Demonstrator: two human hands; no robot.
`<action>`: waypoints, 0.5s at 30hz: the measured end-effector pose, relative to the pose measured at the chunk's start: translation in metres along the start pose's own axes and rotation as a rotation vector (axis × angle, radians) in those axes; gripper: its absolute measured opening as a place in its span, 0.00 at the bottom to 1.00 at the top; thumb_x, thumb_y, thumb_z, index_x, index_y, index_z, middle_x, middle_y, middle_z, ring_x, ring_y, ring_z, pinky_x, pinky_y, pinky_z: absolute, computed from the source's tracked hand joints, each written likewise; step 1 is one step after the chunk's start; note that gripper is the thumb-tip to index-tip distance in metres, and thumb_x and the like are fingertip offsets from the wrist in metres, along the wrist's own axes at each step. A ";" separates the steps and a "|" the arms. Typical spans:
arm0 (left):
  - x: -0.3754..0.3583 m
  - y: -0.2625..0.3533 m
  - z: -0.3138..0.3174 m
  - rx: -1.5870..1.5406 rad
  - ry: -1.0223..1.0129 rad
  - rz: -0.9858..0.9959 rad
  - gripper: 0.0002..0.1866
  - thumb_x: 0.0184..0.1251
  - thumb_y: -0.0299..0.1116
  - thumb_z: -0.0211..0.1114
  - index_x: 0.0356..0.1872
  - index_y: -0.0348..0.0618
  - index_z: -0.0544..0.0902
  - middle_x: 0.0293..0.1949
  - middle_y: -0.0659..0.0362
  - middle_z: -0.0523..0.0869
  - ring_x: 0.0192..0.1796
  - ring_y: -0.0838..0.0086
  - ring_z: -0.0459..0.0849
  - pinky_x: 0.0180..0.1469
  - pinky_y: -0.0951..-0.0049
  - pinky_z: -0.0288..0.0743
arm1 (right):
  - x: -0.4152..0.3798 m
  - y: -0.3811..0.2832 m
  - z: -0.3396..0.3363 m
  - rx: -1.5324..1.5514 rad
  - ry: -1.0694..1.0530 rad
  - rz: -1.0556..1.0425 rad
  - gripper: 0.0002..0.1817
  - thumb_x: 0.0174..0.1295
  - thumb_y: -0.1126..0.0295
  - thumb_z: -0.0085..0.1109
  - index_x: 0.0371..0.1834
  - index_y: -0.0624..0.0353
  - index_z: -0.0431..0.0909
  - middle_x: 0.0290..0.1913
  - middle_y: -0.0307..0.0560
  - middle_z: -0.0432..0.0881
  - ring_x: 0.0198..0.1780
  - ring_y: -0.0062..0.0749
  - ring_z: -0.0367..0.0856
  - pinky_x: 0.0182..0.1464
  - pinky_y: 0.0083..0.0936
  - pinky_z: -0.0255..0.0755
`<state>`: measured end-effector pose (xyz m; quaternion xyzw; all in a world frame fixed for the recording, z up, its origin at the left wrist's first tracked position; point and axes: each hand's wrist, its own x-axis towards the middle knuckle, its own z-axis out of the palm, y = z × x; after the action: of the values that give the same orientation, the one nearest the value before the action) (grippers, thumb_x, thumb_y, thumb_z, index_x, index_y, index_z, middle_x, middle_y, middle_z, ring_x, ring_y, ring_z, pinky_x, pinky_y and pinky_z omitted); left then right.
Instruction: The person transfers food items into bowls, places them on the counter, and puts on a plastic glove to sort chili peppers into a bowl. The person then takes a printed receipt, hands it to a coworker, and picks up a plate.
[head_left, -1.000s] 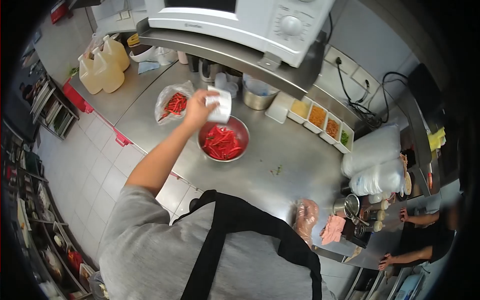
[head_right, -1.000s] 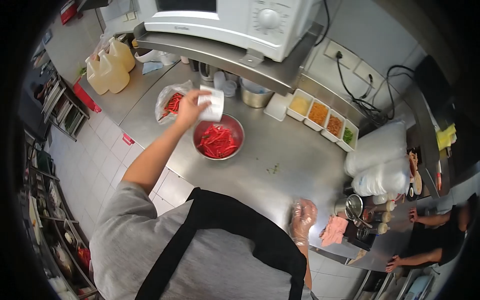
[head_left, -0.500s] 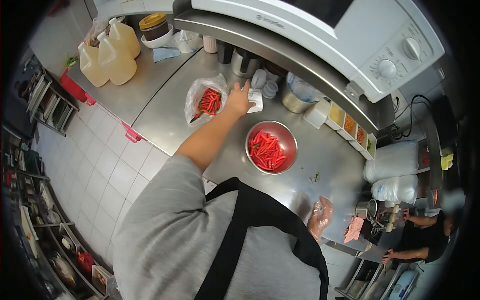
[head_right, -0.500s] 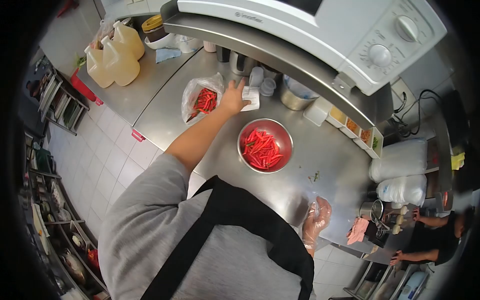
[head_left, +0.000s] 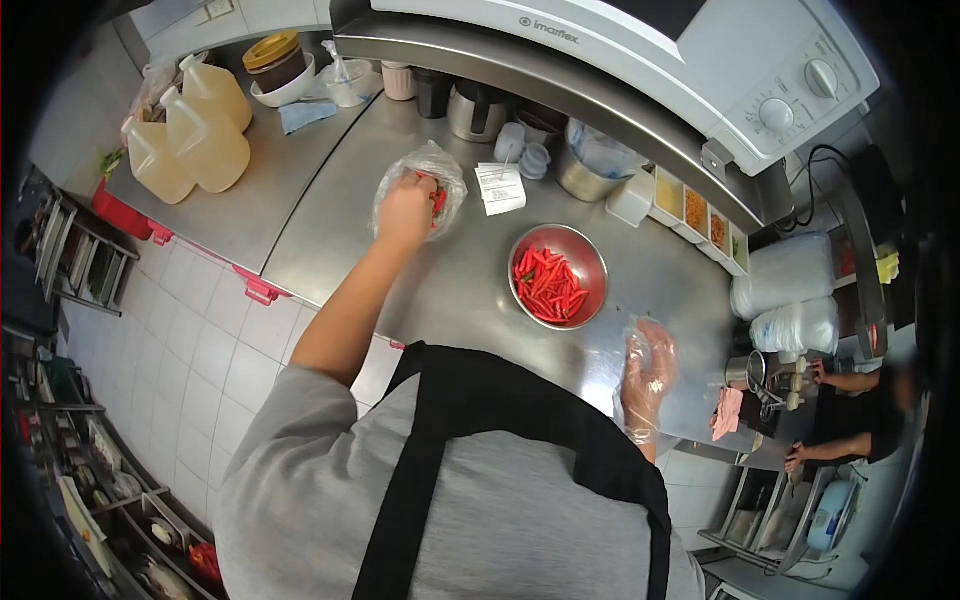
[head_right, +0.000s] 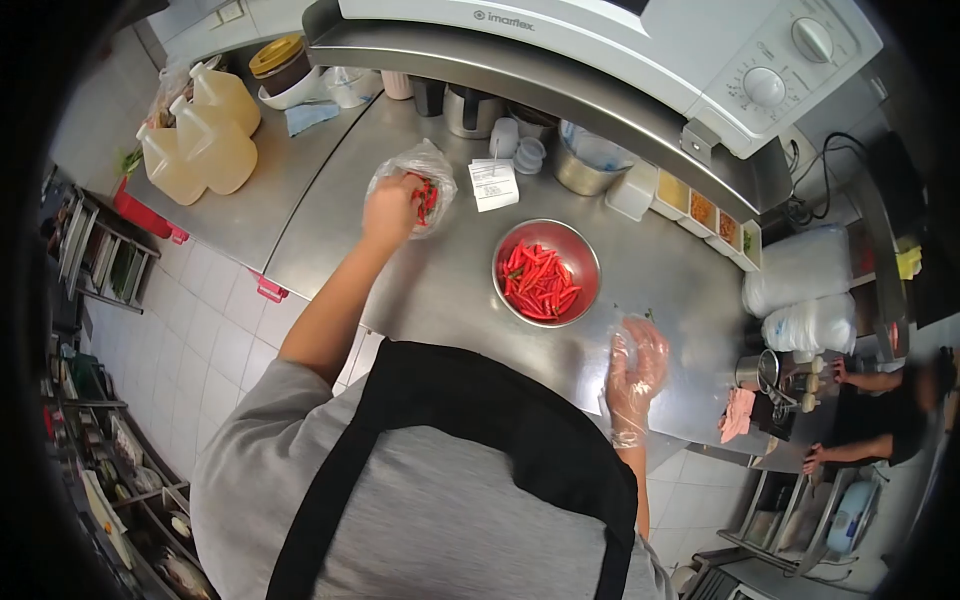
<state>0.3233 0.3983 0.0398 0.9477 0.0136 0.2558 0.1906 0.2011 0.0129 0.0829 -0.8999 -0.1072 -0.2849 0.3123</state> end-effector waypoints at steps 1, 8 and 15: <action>0.000 0.014 -0.021 -0.128 0.006 -0.001 0.11 0.50 0.22 0.66 0.37 0.38 0.80 0.38 0.54 0.84 0.42 0.66 0.83 0.46 0.67 0.78 | 0.004 -0.006 0.000 0.004 -0.008 -0.050 0.11 0.56 0.70 0.63 0.42 0.55 0.82 0.46 0.49 0.80 0.49 0.44 0.77 0.54 0.38 0.69; -0.040 0.102 -0.031 -1.417 -0.232 -0.228 0.07 0.58 0.19 0.67 0.36 0.37 0.79 0.37 0.57 0.85 0.39 0.79 0.83 0.45 0.78 0.77 | 0.046 -0.055 0.015 0.107 -0.186 -0.274 0.14 0.55 0.68 0.63 0.45 0.53 0.82 0.44 0.48 0.82 0.46 0.42 0.77 0.53 0.37 0.67; -0.067 0.160 -0.016 -1.438 -0.327 -0.296 0.08 0.55 0.19 0.68 0.36 0.36 0.79 0.36 0.56 0.85 0.39 0.76 0.83 0.46 0.76 0.77 | 0.053 -0.024 0.035 0.323 -0.432 -0.317 0.14 0.61 0.69 0.61 0.50 0.57 0.80 0.44 0.49 0.81 0.44 0.39 0.78 0.48 0.33 0.73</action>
<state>0.2455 0.2473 0.0792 0.6038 -0.0580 0.0291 0.7945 0.2514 0.0543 0.1030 -0.8505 -0.3540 -0.1113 0.3728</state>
